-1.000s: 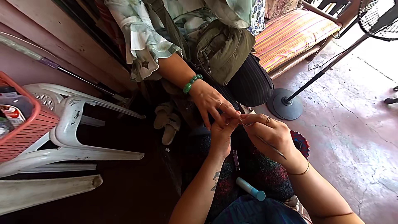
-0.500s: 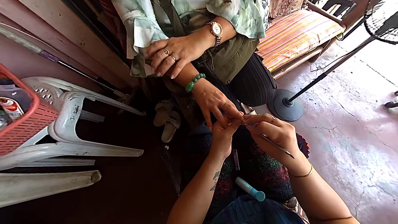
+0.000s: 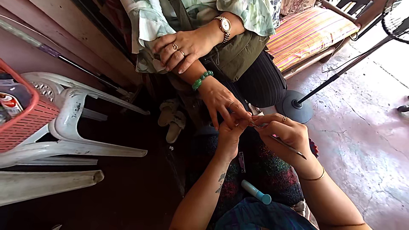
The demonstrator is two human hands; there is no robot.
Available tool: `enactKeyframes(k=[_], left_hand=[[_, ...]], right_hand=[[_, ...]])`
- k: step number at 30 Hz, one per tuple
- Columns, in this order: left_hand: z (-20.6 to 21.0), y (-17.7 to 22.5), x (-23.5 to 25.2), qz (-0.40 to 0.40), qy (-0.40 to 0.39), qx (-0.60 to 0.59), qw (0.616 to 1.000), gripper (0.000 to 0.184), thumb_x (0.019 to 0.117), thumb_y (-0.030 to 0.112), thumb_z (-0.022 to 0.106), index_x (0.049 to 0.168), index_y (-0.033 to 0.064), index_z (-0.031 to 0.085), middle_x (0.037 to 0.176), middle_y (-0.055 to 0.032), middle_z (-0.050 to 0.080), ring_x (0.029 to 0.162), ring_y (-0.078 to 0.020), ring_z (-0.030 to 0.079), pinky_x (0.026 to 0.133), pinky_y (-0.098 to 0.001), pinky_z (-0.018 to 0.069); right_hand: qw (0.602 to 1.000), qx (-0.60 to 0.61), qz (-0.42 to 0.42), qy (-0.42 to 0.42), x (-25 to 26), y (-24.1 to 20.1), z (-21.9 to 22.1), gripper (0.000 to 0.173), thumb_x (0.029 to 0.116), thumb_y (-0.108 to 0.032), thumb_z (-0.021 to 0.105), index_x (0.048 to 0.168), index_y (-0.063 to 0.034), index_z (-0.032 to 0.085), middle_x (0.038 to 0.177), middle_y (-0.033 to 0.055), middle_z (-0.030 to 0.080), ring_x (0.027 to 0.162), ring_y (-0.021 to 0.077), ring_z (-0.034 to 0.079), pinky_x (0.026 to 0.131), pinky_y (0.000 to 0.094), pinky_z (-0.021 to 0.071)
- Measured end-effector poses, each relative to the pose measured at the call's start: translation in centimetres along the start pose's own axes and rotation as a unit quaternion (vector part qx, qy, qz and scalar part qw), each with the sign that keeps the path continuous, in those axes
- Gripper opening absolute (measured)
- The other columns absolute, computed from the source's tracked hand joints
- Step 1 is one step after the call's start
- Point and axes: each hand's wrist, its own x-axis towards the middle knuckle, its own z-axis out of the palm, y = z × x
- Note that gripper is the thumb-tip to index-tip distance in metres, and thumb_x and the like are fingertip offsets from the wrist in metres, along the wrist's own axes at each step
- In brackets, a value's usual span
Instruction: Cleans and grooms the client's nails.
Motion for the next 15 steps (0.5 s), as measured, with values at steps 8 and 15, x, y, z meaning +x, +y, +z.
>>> enactKeyframes(k=[8, 15], left_hand=[[-0.1, -0.14, 0.09, 0.005, 0.0, 0.007, 1.0, 0.017, 0.0934, 0.003, 0.068, 0.108, 0.0049, 0.075, 0.104, -0.0051, 0.074, 0.1, -0.0124, 0.069, 0.096, -0.0321, 0.0549], [-0.16, -0.19, 0.09, 0.007, 0.002, 0.01, 1.0, 0.017, 0.0936, 0.003, 0.067, 0.108, 0.0056, 0.075, 0.105, -0.0055, 0.074, 0.102, -0.0132, 0.069, 0.097, -0.0333, 0.0548]], right_hand=[[1.0, 0.0, -0.007, -0.004, 0.15, 0.29, 0.06, 0.017, 0.0872, 0.004, 0.064, 0.072, -0.0023, 0.066, 0.098, 0.0128, 0.075, 0.099, 0.0161, 0.072, 0.082, 0.0264, 0.0595], [1.0, 0.012, -0.008, 0.002, 0.18, 0.39, 0.16, 0.016, 0.0873, 0.004, 0.064, 0.073, -0.0017, 0.067, 0.098, 0.0124, 0.075, 0.099, 0.0162, 0.073, 0.082, 0.0269, 0.0596]])
